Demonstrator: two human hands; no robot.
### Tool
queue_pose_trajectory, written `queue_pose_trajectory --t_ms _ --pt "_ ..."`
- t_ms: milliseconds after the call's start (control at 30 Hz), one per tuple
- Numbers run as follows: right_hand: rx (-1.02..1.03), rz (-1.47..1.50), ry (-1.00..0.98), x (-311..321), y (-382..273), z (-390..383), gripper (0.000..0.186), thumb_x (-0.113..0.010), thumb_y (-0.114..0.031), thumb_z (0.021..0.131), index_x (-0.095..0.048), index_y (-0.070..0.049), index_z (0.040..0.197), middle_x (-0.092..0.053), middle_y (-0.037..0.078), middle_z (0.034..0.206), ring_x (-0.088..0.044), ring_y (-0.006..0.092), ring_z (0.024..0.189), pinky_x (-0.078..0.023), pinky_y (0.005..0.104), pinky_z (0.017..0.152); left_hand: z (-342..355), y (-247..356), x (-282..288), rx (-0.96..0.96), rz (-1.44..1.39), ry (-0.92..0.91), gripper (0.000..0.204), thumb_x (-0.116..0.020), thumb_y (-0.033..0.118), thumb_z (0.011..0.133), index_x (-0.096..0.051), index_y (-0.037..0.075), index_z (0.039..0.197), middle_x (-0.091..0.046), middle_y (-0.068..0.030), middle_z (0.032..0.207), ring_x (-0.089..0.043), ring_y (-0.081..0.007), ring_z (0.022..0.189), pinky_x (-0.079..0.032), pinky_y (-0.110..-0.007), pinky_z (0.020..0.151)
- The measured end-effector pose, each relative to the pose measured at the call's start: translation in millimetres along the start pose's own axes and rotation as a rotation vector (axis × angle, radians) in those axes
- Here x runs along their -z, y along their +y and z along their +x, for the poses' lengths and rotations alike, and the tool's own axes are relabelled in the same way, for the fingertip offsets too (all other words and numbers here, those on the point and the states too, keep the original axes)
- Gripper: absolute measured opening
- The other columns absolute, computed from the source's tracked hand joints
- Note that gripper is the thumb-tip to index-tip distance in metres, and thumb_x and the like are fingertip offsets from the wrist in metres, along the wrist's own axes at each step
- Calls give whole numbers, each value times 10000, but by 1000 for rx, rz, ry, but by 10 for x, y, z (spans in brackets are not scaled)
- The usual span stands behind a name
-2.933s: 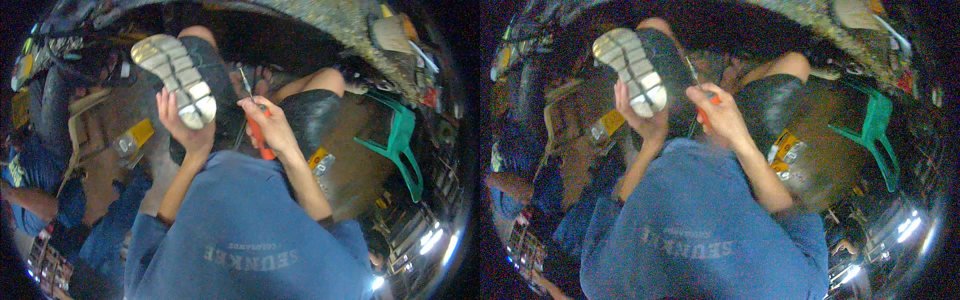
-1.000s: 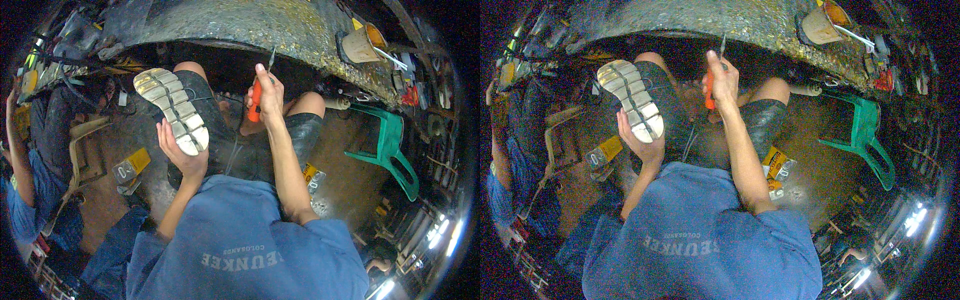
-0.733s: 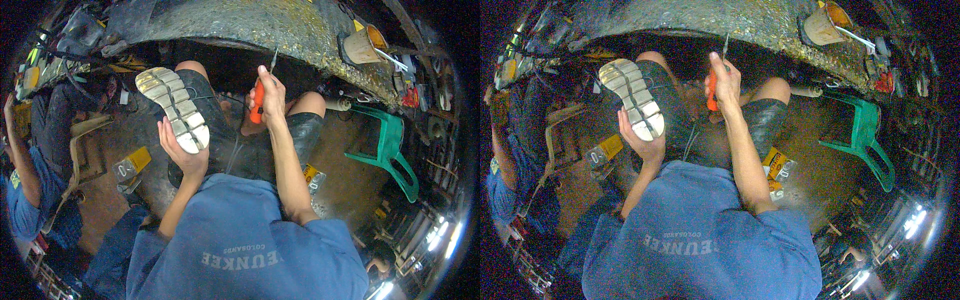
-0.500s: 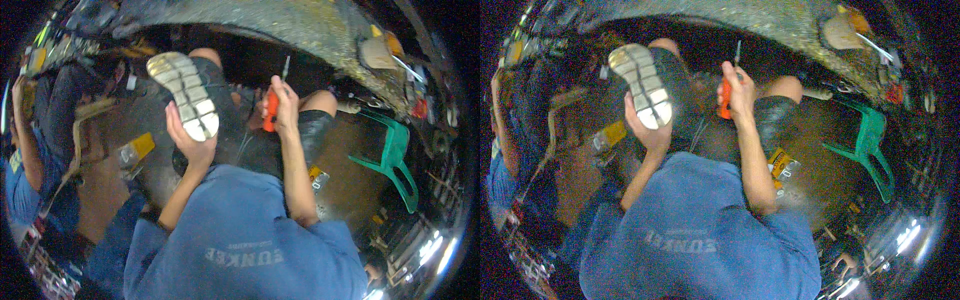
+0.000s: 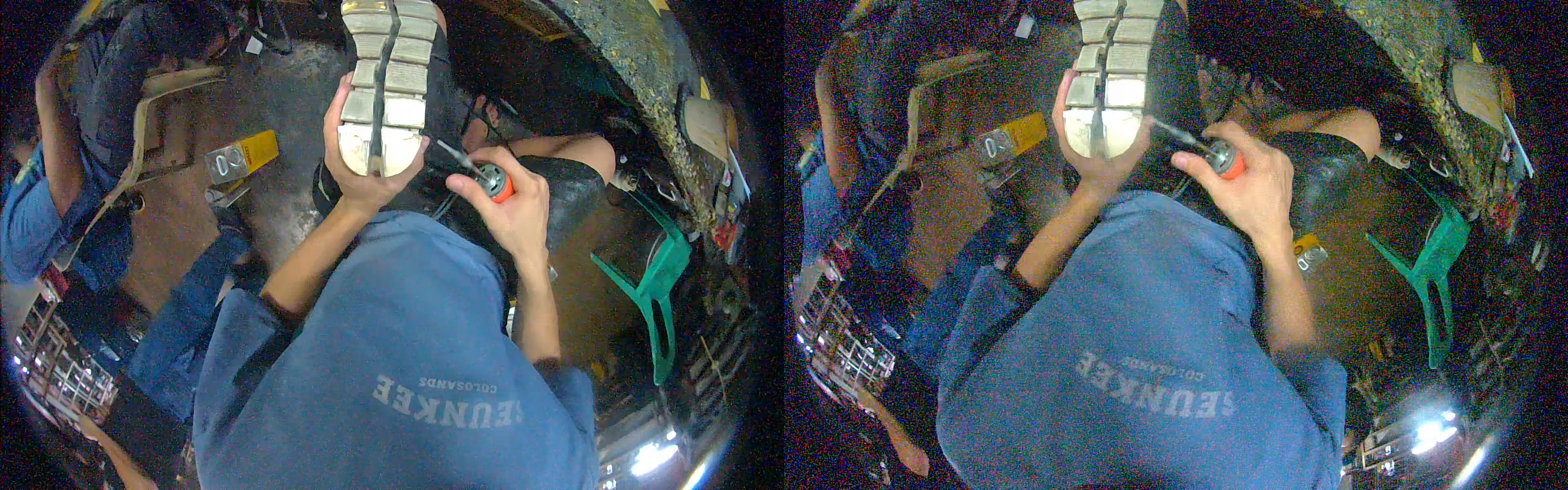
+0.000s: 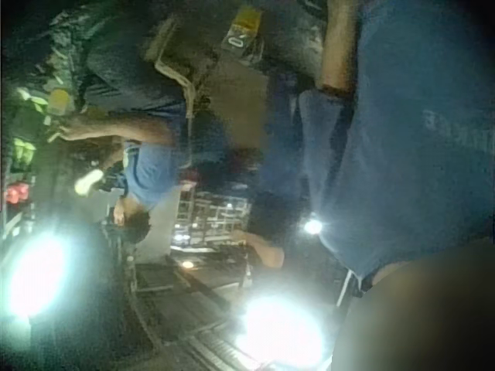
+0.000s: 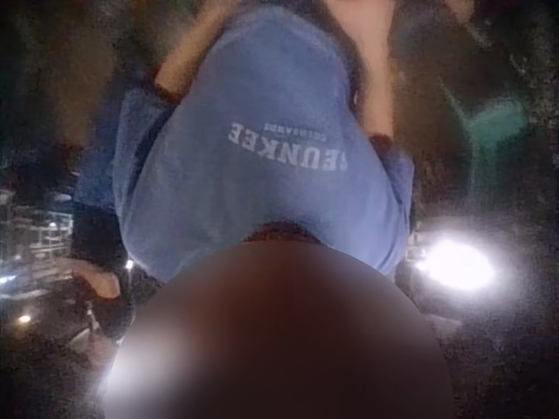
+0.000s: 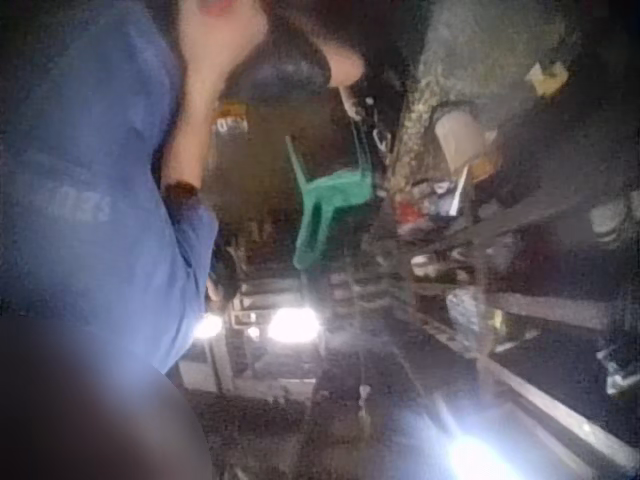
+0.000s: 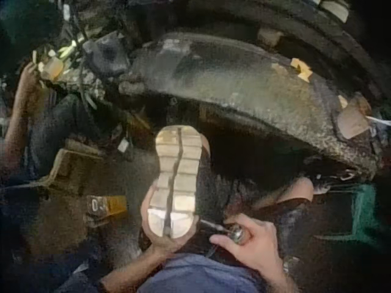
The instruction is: The person uses a red-handled tool to scrape and clean the sole of a sneaker. They hold the shoe with one hand and work the tool along the tread and edges of the sole, removing debris and residue.
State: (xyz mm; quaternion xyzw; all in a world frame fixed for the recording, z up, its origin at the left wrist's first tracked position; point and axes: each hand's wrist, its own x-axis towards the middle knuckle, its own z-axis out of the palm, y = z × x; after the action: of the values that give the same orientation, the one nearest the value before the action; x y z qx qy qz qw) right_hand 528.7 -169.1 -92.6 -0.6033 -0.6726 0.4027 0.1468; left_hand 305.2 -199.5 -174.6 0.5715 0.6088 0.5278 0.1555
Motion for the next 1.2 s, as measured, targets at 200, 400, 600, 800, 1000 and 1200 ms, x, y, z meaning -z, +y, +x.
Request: queue_pose_trajectory --t_ms 200,400,600,800,1000,1200 --pt "-97 -132 -66 54 -75 33 584 -866 -692 833 -793 -159 1061 -802 143 865 -794 406 836 -619 503 754 -3 -110 -51 9 -11 30 1178 -1034 224 693 -373 -75 1621 -527 -281 1605 -552 -397 1482 -450 -476 1242" --pt "-136 -294 -85 -75 -255 -80 647 -804 -754 855 -792 -154 1097 -799 181 864 -789 427 826 -615 516 734 -63 -251 -21 8 -48 35 1204 -1036 279 646 -403 -50 1616 -527 -271 1621 -509 -453 1515 -415 -536 1266" --pt "-68 -441 -62 5 -340 -34 596 -836 -689 873 -790 -125 1060 -797 163 842 -787 413 816 -591 499 724 -70 -262 29 -40 -12 27 1188 -1028 319 654 -422 -35 1612 -546 -245 1615 -483 -469 1532 -408 -552 1264" --pt "-8 -518 -105 97 -311 73 684 -757 -794 870 -777 -150 1100 -770 196 794 -774 446 759 -606 553 661 -40 -230 -4 -68 10 39 1170 -1025 338 654 -447 -29 1602 -557 -241 1605 -492 -479 1521 -406 -554 1260" --pt "36 -470 -109 54 -332 48 701 -754 -808 863 -782 -158 1123 -763 200 782 -773 447 753 -611 552 669 -41 -223 26 -88 49 24 1168 -1023 343 650 -453 -33 1597 -556 -240 1607 -496 -487 1515 -408 -553 1259" --pt "-8 -496 -107 58 -359 54 601 -854 -684 857 -807 -130 1086 -794 170 835 -788 398 778 -596 486 701 -38 -240 7 -80 31 36 1167 -1024 346 652 -453 -34 1596 -557 -240 1607 -495 -480 1518 -408 -547 1260"
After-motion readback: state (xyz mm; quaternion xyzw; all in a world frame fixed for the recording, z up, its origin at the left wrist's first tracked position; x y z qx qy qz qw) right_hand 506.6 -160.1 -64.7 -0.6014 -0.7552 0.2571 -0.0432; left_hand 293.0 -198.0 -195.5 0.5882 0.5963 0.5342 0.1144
